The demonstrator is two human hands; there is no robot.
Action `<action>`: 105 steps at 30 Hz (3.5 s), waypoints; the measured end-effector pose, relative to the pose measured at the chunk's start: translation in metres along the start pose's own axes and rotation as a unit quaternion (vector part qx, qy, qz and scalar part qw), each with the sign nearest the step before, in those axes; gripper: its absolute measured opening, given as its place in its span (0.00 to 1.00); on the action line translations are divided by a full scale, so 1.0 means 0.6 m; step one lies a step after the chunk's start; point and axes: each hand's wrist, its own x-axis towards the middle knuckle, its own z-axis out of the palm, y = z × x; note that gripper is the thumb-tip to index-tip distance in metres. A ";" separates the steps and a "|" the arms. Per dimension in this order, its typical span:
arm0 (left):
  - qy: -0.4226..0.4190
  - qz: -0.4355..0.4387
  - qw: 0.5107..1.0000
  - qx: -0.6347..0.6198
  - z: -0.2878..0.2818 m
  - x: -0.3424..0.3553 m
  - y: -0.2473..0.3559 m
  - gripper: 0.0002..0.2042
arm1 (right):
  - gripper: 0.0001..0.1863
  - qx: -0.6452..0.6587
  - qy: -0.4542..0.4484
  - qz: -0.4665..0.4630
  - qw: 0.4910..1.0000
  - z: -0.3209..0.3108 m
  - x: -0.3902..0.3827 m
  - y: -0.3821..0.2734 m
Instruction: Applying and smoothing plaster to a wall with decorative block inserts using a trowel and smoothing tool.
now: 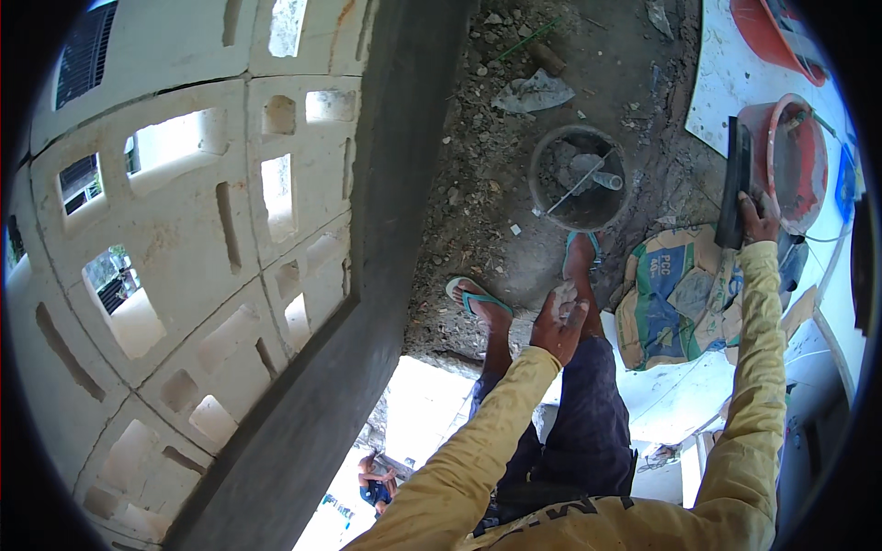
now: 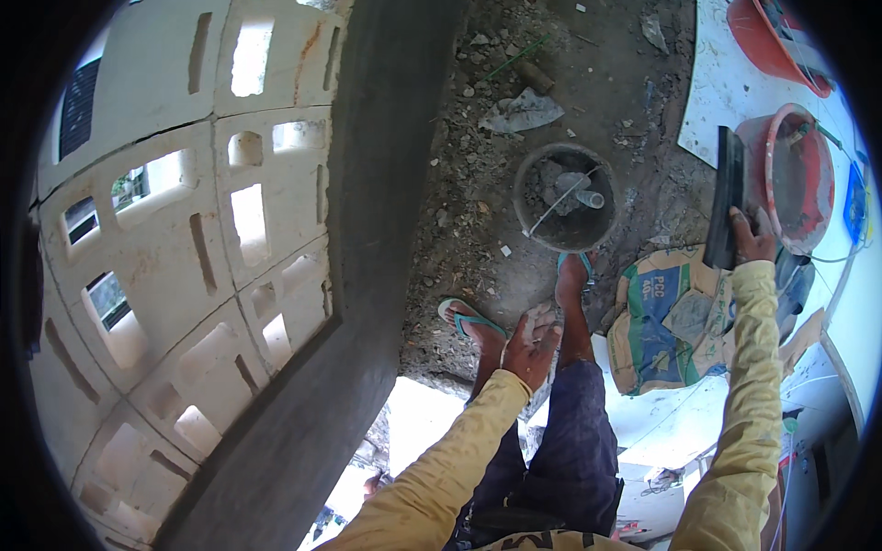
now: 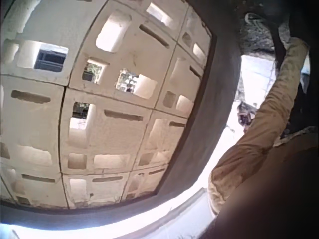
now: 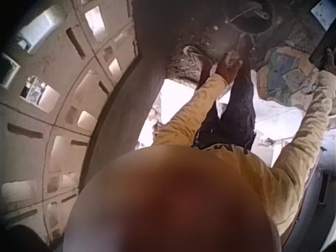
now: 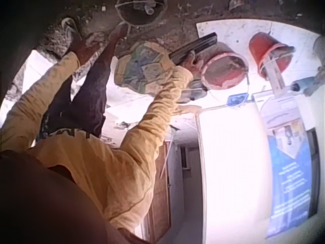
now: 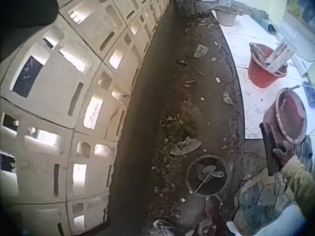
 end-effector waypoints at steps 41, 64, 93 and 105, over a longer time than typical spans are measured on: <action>0.026 -0.164 0.873 0.459 -0.254 -0.300 -0.213 0.28 | 0.17 0.523 -0.079 0.084 0.844 0.750 -0.414 -0.443; 0.030 -0.101 0.908 0.405 -0.322 -0.312 -0.249 0.27 | 0.19 0.405 -0.045 0.140 0.902 0.857 -0.321 -0.469; 0.009 -0.118 0.910 0.397 -0.322 -0.301 -0.228 0.27 | 0.21 0.424 -0.071 0.079 0.899 0.820 -0.411 -0.420; 0.010 -0.165 0.925 0.343 -0.323 -0.311 -0.265 0.32 | 0.18 0.387 -0.170 0.210 0.882 0.866 -0.544 -0.391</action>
